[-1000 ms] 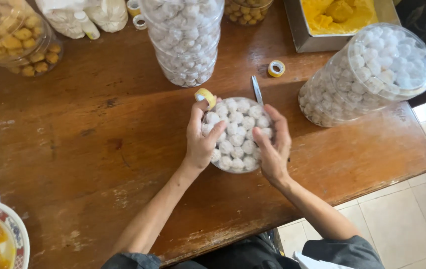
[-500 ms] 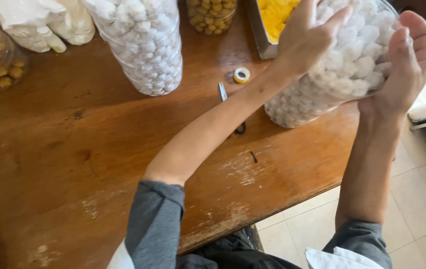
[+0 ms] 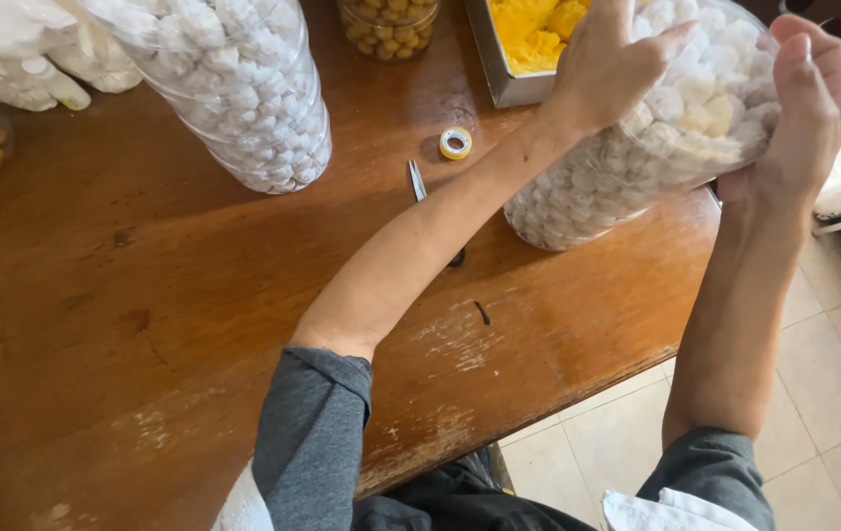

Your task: Sealing plastic containers of pastries with yellow adhesive tape and scissors

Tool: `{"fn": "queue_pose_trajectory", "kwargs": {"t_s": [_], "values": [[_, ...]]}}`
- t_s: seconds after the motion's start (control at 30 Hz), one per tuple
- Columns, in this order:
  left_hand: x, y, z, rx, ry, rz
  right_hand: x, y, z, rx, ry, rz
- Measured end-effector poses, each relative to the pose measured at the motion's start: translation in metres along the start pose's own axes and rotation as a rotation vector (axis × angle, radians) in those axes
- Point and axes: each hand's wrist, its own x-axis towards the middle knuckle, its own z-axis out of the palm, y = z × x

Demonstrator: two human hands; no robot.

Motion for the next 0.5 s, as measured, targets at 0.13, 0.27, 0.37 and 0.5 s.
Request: {"fn": "queue_pose_trajectory", "kwargs": {"t_s": [0.13, 0.27, 0.37, 0.5], "values": [[0.010, -0.005, -0.001, 0.027, 0.025, -0.029, 0.005, 0.001, 0.007, 0.041, 0.027, 0.042], [0.014, -0.013, 0.003, -0.014, 0.007, -0.010, 0.010, 0.013, -0.005, 0.038, -0.012, -0.008], [0.018, -0.040, 0.006, -0.016, 0.114, 0.197, 0.018, 0.023, -0.014, 0.136, 0.051, 0.124], [-0.046, -0.035, -0.047, 0.245, 0.068, 0.711, -0.033, 0.017, 0.017, 0.097, 0.029, -0.209]]}}
